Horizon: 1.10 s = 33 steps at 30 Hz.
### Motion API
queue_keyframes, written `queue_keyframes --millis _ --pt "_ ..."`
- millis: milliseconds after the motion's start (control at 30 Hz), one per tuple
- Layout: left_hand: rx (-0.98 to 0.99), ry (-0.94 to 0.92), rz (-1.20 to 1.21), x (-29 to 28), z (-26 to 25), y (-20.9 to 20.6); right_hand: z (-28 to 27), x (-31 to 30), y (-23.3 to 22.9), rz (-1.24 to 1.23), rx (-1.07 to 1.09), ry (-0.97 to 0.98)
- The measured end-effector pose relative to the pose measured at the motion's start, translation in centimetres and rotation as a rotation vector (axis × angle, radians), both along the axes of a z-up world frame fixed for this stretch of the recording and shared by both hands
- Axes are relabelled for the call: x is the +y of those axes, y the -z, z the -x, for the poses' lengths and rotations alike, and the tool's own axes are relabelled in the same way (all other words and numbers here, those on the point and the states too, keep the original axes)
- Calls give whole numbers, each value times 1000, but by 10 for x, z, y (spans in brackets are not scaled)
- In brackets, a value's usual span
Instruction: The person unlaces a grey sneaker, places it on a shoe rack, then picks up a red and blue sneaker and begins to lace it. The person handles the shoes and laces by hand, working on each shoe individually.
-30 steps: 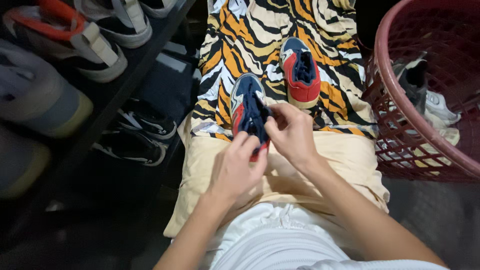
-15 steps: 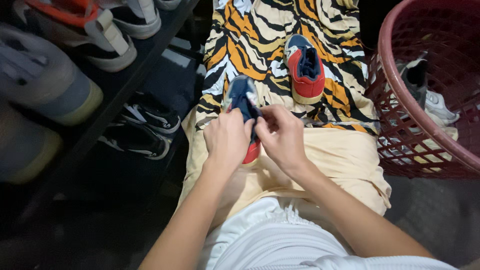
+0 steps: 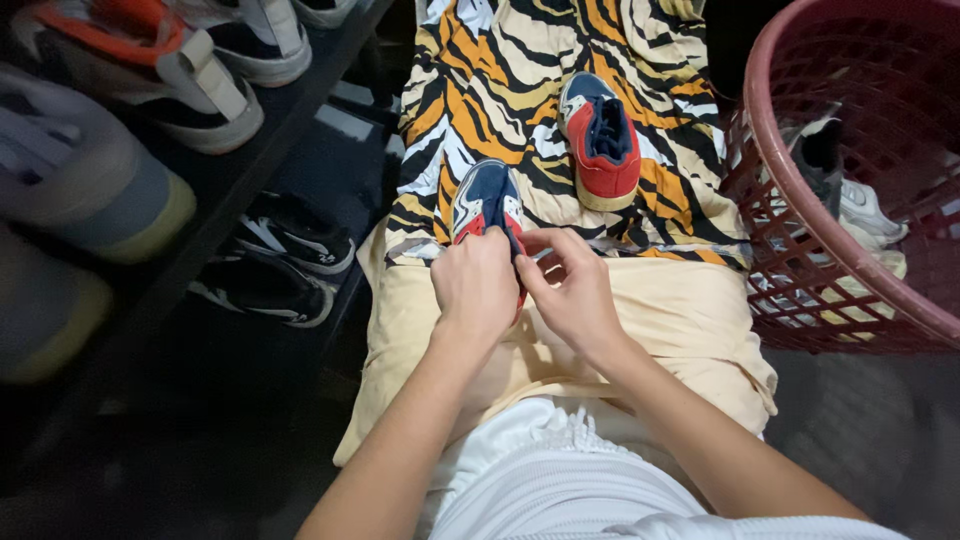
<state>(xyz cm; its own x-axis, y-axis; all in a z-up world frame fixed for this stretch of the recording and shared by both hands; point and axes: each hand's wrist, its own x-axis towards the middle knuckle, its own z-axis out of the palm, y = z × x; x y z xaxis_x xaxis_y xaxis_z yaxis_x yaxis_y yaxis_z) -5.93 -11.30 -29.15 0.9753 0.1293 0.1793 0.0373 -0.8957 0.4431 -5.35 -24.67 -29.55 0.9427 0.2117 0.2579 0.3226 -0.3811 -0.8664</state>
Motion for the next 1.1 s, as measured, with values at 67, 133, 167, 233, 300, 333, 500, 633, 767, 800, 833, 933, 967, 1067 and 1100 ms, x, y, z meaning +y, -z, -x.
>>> queue_keyframes --millis 67,133,167,233,300,333,500,633,767,800,833,933,967,1067,1100 --pt "11 0 -8 0 1 -2 2 -1 3 -20 36 -5" --pt "7 -7 -5 1 1 -6 2 -1 7 -67 95 -17" --pt "4 -9 -3 1 1 -9 1 -2 10 -90 124 -23" --pt "-20 -18 70 4 4 -15 1 -6 15 -163 258 -17" --pt "-22 -56 193 8 6 -21 -1 -10 20 -234 351 -22" --pt "-12 -90 280 9 4 -24 -3 -12 23 -269 376 -30" --pt "-192 28 684 26 -6 -40 -10 -21 25 -235 402 -41" --pt "-157 308 1272 34 -19 -50 -14 -20 3 -209 81 -29" --pt "242 393 1519 33 -25 -60 -21 -24 -38 -468 100 -272" --pt "225 388 1482 32 -28 -63 -24 -26 -47 -399 203 -275" --pt "207 383 1445 32 -31 -66 -27 -30 -55 -329 306 -279" --pt "120 381 1263 44 -37 -78 -38 -50 -69 -277 431 -210" --pt "87 383 1191 50 -37 -81 -41 -62 -72 -285 442 -171" --pt "255 236 948 70 -37 -86 -47 -106 -73 -311 361 -17" --pt "252 289 938 74 -37 -85 -49 -119 -72 -288 352 25"
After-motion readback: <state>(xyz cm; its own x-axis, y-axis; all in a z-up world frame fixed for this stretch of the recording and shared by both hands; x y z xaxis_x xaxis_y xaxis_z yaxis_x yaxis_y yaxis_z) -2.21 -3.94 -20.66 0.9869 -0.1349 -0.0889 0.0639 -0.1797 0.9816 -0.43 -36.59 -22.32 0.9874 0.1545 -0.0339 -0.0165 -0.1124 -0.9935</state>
